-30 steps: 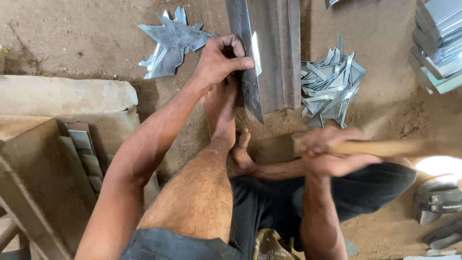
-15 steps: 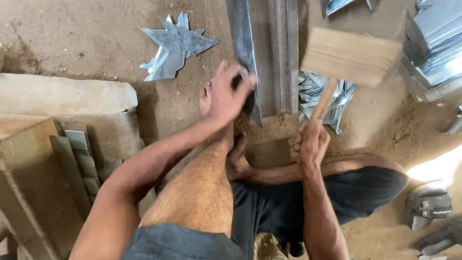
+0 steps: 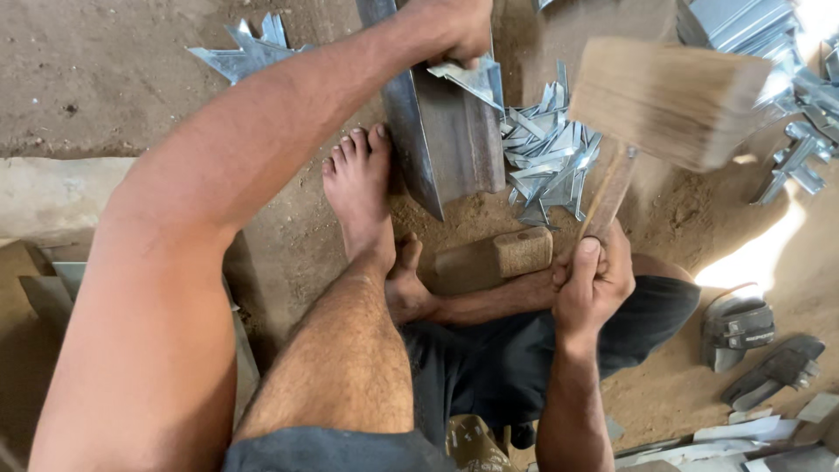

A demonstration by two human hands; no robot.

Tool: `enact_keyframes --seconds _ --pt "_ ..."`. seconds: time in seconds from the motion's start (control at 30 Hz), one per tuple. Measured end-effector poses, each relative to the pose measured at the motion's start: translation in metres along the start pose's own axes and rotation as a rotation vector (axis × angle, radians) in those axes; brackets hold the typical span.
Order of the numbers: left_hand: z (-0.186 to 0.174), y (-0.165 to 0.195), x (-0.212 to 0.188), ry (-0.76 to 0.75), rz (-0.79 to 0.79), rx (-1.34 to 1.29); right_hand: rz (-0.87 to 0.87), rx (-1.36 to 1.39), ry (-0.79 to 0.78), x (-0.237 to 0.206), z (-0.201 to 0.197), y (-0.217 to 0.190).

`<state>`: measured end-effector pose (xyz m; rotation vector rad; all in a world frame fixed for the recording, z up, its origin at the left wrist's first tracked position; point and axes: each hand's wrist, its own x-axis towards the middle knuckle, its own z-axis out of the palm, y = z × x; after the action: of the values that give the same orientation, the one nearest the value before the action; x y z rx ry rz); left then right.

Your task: The person sits on the ground with a steel angle-iron beam between the legs and bends small sheet-metal pieces over its edge. They hold each piece against the beam and strike it with a wooden mallet to fold the edge, then set the finished piece aside and take the next one.

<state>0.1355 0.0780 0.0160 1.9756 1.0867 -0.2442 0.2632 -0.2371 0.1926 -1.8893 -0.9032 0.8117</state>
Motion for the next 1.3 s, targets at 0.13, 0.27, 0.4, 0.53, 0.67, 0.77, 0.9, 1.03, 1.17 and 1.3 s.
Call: enact_keyframes --seconds 0.13,0.27,0.4,0.53,0.67,0.77,0.9,1.03,1.17,1.3 --pt "0.018 -0.014 0.011 -0.054 -0.021 0.011 0.192 -0.021 -0.091 0.004 0.014 0.005" --pt "0.01 -0.016 0.004 0.243 0.188 0.14 0.148 0.127 -0.056 0.006 0.014 0.011" --pt "0.006 -0.018 0.005 0.08 0.072 0.087 -0.02 -0.006 -0.044 0.005 0.014 0.012" --pt "0.018 -0.026 0.018 0.128 0.124 0.175 0.258 0.102 -0.094 0.0 0.016 0.017" --pt "0.036 -0.03 0.028 -0.142 -0.014 0.061 0.07 0.045 -0.035 -0.01 0.015 0.031" --pt "0.037 -0.031 0.025 0.045 0.083 0.101 0.101 -0.111 -0.088 -0.019 0.013 0.043" --pt "0.004 -0.018 -0.007 0.199 0.217 0.111 0.002 -0.341 0.013 -0.033 -0.005 0.039" --pt "-0.041 0.035 -0.099 0.231 0.231 -0.114 -0.151 -0.777 -0.01 -0.046 -0.024 0.005" --pt "-0.045 0.104 -0.216 0.141 0.687 0.374 -0.341 -0.585 -0.044 -0.031 -0.011 -0.031" --pt "-0.033 0.108 -0.257 0.069 0.619 -0.159 -0.514 -0.446 -0.215 -0.003 0.016 -0.049"
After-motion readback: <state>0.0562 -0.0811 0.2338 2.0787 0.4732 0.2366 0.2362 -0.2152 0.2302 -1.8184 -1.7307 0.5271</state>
